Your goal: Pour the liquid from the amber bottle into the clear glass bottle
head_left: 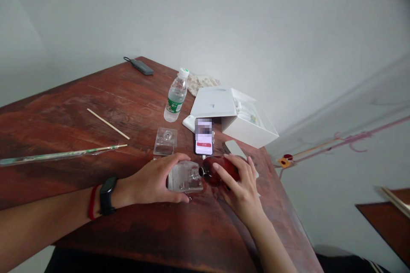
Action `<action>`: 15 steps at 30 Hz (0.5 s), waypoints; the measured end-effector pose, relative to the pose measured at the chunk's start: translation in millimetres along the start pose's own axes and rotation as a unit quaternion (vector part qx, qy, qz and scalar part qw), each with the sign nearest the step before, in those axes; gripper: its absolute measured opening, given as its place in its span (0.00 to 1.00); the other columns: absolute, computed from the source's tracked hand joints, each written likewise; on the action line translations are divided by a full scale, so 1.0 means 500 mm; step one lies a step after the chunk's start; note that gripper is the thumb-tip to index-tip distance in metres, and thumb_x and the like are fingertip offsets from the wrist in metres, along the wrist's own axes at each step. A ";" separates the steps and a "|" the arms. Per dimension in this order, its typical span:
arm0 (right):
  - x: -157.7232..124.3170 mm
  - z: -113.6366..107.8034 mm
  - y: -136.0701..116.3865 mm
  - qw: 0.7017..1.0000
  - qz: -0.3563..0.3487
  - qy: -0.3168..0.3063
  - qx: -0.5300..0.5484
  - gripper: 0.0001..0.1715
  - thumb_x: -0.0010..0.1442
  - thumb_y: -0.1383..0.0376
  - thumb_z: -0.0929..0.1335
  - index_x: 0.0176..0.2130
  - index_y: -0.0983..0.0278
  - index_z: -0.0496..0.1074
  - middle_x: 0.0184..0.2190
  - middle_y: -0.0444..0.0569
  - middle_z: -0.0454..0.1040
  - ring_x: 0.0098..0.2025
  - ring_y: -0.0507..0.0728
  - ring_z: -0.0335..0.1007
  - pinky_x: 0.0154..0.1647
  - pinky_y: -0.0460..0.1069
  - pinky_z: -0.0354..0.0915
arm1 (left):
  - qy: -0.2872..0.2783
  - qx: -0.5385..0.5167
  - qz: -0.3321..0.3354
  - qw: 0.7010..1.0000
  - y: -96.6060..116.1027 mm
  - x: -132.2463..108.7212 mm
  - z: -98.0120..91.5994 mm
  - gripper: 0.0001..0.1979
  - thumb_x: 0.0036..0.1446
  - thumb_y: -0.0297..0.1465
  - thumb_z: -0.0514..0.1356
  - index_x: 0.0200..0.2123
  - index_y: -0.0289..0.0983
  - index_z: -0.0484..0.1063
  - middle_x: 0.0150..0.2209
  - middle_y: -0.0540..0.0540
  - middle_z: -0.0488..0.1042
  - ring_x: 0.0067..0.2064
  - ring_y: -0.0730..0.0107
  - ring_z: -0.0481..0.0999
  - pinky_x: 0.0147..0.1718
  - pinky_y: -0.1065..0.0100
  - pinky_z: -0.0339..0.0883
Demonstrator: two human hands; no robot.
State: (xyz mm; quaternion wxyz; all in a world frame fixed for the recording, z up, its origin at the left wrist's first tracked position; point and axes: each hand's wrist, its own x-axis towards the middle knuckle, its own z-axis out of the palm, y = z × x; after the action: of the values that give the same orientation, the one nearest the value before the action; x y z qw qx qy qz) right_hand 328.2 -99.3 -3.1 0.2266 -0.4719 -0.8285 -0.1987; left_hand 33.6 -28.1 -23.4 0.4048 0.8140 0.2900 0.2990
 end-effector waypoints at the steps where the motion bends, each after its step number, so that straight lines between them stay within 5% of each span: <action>1: 0.000 0.000 0.001 1.000 -0.005 -0.004 0.004 0.48 0.64 0.72 0.70 0.75 0.45 0.57 0.64 0.58 0.66 0.64 0.71 0.69 0.70 0.80 0.56 | -0.002 -0.002 0.002 1.000 -0.001 0.000 0.000 0.44 0.51 0.49 0.78 0.64 0.41 0.65 0.57 0.41 0.80 0.54 0.47 0.82 0.56 0.53 0.73; 15: -0.006 0.010 0.012 0.999 -0.002 -0.030 0.028 0.41 0.67 0.70 0.70 0.73 0.52 0.61 0.63 0.60 0.69 0.63 0.70 0.71 0.70 0.79 0.60 | -0.008 -0.011 -0.005 1.000 0.000 -0.001 -0.001 0.43 0.51 0.49 0.78 0.64 0.42 0.65 0.57 0.40 0.79 0.55 0.47 0.82 0.59 0.52 0.73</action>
State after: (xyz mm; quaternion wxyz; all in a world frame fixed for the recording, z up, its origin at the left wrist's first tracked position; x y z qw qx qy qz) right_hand 333.7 -95.9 -8.1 0.2140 -0.4693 -0.8413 -0.1620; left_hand 32.9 -28.2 -23.4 0.4173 0.8104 0.2873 0.2942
